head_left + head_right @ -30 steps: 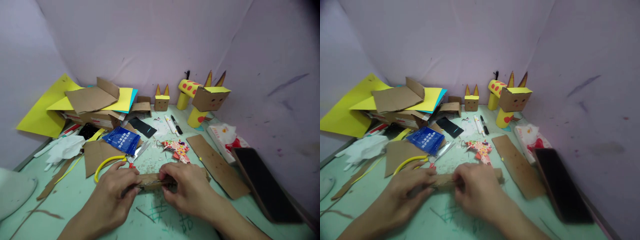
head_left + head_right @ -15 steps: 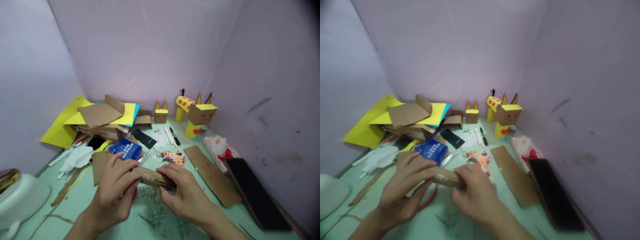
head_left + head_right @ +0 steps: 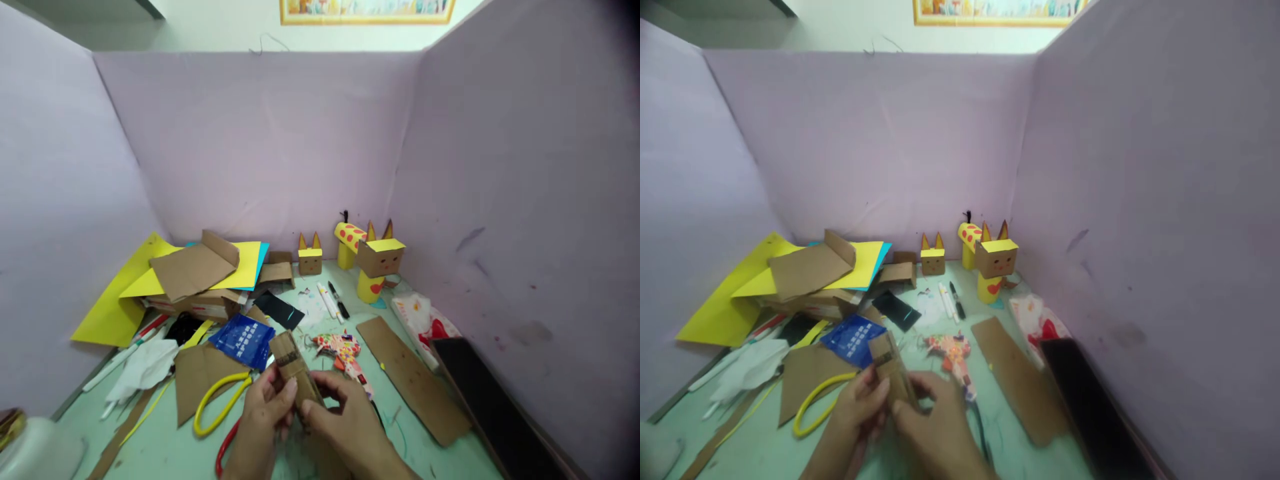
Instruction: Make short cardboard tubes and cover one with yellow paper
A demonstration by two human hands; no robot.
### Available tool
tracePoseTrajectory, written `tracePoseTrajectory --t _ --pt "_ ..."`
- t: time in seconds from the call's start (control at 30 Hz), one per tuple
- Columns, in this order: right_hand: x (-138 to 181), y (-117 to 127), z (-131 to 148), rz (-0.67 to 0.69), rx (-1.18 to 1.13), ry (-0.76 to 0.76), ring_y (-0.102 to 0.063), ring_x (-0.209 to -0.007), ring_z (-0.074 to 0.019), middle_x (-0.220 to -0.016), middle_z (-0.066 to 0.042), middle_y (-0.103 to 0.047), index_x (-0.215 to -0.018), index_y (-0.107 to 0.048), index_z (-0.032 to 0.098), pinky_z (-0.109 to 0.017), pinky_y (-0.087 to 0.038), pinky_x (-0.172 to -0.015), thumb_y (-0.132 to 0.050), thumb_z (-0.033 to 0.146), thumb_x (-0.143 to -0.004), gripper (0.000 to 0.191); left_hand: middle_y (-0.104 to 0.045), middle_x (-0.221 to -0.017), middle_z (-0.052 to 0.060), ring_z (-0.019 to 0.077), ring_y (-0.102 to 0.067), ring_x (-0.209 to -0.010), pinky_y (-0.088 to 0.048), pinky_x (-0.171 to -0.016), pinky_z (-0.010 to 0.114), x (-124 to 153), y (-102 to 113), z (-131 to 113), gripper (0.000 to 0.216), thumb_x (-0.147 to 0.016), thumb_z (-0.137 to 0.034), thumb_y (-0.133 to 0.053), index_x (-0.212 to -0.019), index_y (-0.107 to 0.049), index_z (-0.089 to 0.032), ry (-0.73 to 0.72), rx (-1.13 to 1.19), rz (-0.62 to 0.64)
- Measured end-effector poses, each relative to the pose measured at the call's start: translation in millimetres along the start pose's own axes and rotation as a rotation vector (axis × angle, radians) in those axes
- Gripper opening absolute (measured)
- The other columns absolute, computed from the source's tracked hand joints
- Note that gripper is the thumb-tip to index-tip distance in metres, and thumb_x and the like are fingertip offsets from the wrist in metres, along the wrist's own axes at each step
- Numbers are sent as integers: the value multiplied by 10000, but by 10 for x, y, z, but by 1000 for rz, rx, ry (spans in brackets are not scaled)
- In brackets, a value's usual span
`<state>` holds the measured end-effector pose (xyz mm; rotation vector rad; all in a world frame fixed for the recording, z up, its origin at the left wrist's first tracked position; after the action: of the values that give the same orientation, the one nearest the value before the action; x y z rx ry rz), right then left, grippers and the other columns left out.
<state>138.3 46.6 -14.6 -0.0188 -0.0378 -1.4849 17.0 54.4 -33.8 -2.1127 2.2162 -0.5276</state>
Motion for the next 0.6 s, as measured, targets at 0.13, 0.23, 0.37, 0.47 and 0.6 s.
tracePoseTrajectory --t 0.13,0.23,0.37,0.47,0.6 --pt "38 -91 -162 241 -407 -148 -658 -802 -221 -833 -71 -719 -940 -696 151 -331 -466 -741 -706 462 -695 396 -546 -623 -34 17 -355 -404 -261 -328 116 -46 79 70 499 -579 -485 -779 -912 -626 -147 64 3 25" --pt "53 -44 -314 231 -578 -286 -638 -666 -160 -726 -21 -688 -930 -648 161 -282 -441 -659 -797 410 -627 420 -544 -596 -29 24 -351 -366 -267 -288 133 -59 56 157 522 -549 -512 -783 -874 -626 -135 124 -7 73" --pt "69 -49 -426 225 -668 -344 -624 -602 -157 -648 17 -646 -900 -570 180 -282 -423 -619 -842 374 -567 472 -540 -590 -36 33 -385 -378 -305 -295 128 -10 -10 188 453 -649 -448 -743 -954 -614 -139 163 -28 103" --pt "68 -51 -498 212 -661 -379 -612 -593 -145 -662 12 -654 -867 -556 178 -263 -407 -597 -847 374 -553 470 -593 -675 -3 36 -424 -403 -346 -308 136 22 -52 151 453 -651 -407 -748 -968 -599 -120 167 -82 131" --pt "56 -25 -551 204 -600 -392 -595 -584 -128 -671 3 -671 -850 -556 172 -243 -388 -579 -851 378 -544 472 -596 -678 -7 54 -467 -401 -368 -309 150 35 -43 121 496 -650 -408 -739 -1022 -573 -125 158 -137 103"
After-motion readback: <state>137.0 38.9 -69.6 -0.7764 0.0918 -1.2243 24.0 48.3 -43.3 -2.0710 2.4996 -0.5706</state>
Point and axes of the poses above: each hand's wrist, its own x-axis away from the middle knuckle, its own y-axis out of the back of the hand, z = x × y, the point moved 8 cm from there along -x, towards the middle knuckle
